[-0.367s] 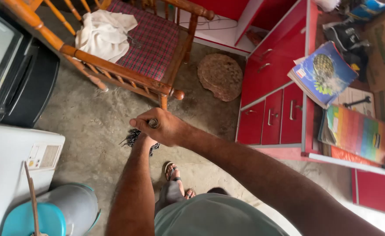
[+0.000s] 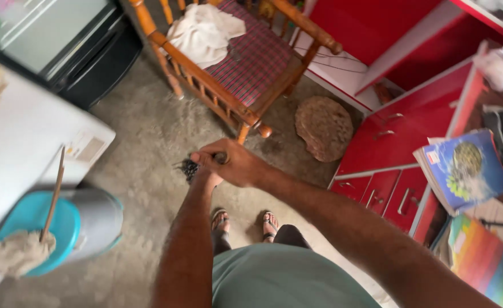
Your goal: Mopping the floor of a grocery store near shelves and a freezer.
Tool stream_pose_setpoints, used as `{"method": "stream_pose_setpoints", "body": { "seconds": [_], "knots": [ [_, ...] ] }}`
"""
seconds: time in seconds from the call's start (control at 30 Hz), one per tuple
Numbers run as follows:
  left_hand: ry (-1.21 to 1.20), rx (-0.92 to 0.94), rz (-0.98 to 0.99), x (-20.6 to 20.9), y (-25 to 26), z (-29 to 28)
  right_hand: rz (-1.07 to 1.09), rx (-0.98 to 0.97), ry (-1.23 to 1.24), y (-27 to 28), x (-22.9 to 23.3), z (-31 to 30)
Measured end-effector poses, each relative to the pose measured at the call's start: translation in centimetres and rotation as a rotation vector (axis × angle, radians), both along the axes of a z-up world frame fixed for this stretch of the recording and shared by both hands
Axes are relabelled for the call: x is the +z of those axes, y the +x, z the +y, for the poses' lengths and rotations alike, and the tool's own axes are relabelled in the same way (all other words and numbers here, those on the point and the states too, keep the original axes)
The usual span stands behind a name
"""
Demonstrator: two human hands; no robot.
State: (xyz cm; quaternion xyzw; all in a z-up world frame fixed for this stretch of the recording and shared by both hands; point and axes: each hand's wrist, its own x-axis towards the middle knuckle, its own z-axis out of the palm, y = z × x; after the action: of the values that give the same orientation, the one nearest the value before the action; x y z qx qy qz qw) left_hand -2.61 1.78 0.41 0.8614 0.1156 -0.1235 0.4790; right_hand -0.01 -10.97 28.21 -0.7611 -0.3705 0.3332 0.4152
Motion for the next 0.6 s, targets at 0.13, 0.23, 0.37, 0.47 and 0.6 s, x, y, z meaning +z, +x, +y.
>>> {"method": "stream_pose_setpoints", "body": {
  "seconds": [0.13,0.23,0.37,0.47,0.6],
  "knots": [
    [0.238,0.018,-0.049,0.8,-0.5,-1.2,-0.047,0.083,0.219,1.1,-1.3,-2.3],
    [0.174,0.102,0.093,2.9,0.4,-3.6,-0.073,0.129,0.117,2.2,-1.6,-4.5],
    [0.122,0.218,0.236,8.7,0.1,-7.4,-0.070,0.150,0.303,2.9,-3.1,-7.2],
    [0.161,0.258,0.316,7.9,-0.1,-8.6,-0.023,0.143,0.177,3.3,-3.1,-9.0],
    [0.189,0.323,0.359,9.1,-1.8,-9.6,-0.037,0.235,0.282,3.2,-2.9,-9.6]
  ]
}}
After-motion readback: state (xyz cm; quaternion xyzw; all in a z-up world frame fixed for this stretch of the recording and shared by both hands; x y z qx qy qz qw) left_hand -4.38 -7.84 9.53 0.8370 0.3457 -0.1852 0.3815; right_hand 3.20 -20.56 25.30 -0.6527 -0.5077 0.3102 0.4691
